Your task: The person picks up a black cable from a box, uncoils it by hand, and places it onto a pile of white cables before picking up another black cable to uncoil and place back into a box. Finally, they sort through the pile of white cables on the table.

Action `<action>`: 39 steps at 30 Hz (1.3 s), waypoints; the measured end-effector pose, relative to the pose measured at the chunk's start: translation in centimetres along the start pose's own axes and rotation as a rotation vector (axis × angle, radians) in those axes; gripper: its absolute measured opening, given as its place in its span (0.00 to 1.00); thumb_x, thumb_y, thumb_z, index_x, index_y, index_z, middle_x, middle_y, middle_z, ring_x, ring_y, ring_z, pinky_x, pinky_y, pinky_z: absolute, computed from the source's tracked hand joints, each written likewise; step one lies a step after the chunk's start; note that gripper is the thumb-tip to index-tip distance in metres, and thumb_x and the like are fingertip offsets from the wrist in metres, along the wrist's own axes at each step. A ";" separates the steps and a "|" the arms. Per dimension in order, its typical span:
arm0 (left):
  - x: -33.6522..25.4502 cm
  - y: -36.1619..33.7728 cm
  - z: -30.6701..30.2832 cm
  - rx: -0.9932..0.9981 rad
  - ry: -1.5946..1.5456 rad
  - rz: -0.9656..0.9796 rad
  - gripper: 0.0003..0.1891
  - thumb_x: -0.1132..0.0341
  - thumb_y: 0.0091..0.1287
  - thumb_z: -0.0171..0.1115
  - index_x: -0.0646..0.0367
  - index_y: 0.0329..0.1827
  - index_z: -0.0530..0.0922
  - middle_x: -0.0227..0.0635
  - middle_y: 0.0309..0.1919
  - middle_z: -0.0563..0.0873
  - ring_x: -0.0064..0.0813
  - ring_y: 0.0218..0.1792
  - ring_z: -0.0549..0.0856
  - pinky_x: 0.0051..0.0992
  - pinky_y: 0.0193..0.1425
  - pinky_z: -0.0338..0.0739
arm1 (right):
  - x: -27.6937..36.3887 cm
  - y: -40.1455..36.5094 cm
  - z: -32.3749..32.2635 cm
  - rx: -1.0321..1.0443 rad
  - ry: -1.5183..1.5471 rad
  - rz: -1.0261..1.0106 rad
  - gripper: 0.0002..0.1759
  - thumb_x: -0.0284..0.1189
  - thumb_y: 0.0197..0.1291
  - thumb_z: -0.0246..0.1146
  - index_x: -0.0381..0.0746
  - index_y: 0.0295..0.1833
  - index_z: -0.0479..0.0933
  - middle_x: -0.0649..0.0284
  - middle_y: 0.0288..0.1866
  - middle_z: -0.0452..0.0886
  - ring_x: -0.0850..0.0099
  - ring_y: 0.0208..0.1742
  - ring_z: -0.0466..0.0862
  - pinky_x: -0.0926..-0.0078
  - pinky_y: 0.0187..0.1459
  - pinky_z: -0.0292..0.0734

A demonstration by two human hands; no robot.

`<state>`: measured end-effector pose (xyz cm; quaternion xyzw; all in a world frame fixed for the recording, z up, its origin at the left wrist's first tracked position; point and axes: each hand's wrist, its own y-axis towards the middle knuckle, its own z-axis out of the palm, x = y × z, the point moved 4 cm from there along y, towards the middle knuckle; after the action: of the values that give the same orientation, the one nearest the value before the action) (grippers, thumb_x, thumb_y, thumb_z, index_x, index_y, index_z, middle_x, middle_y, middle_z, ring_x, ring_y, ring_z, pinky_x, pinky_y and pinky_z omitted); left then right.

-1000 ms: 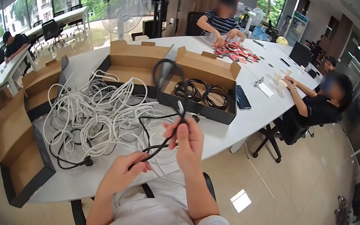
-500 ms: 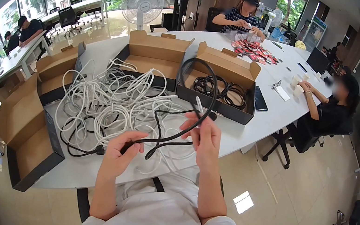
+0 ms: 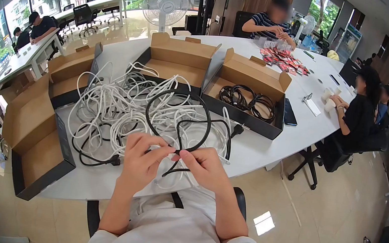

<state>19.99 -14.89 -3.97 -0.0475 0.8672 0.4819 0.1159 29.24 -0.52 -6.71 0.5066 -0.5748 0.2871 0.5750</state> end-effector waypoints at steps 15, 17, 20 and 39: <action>0.9 -0.9 1.0 0.504 -0.722 -0.424 0.11 0.74 0.68 0.52 0.63 0.52 0.73 0.35 0.26 0.77 0.26 0.25 0.74 0.25 0.31 0.68 | 1.2 -0.6 -3.4 0.120 0.268 -0.165 0.20 0.34 0.54 0.71 0.29 0.46 0.79 0.61 0.31 0.81 0.80 0.24 0.75 0.82 0.26 0.70; 1.3 -1.2 0.7 0.356 -0.780 -0.405 0.07 0.70 0.70 0.53 0.63 0.47 0.73 0.32 0.22 0.74 0.23 0.21 0.70 0.24 0.26 0.63 | -0.4 -1.1 -3.8 -0.041 0.529 -0.248 0.26 0.37 0.53 0.72 0.29 0.51 0.75 0.63 0.30 0.78 0.76 0.25 0.76 0.80 0.27 0.72; 1.7 -1.7 0.2 0.344 -0.941 -0.518 0.10 0.63 0.73 0.51 0.62 0.41 0.72 0.27 0.18 0.71 0.18 0.18 0.67 0.21 0.23 0.60 | -1.1 0.0 -2.7 -0.038 0.488 -0.285 0.29 0.45 0.61 0.64 0.30 0.55 0.72 0.60 0.34 0.78 0.73 0.37 0.79 0.74 0.35 0.76; -0.6 -3.6 -1.4 0.457 -1.736 -0.606 0.17 0.57 0.74 0.51 0.64 0.53 0.70 0.43 0.40 0.84 0.26 0.33 0.84 0.24 0.40 0.77 | 1.4 1.8 2.8 0.047 0.252 -0.211 0.24 0.48 0.65 0.60 0.35 0.44 0.73 0.72 0.26 0.71 0.87 0.21 0.63 0.87 0.23 0.54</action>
<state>21.11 -18.00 -6.12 0.1282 0.5019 0.1168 0.8474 26.84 -2.82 -5.43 0.5374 -0.4350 0.2996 0.6575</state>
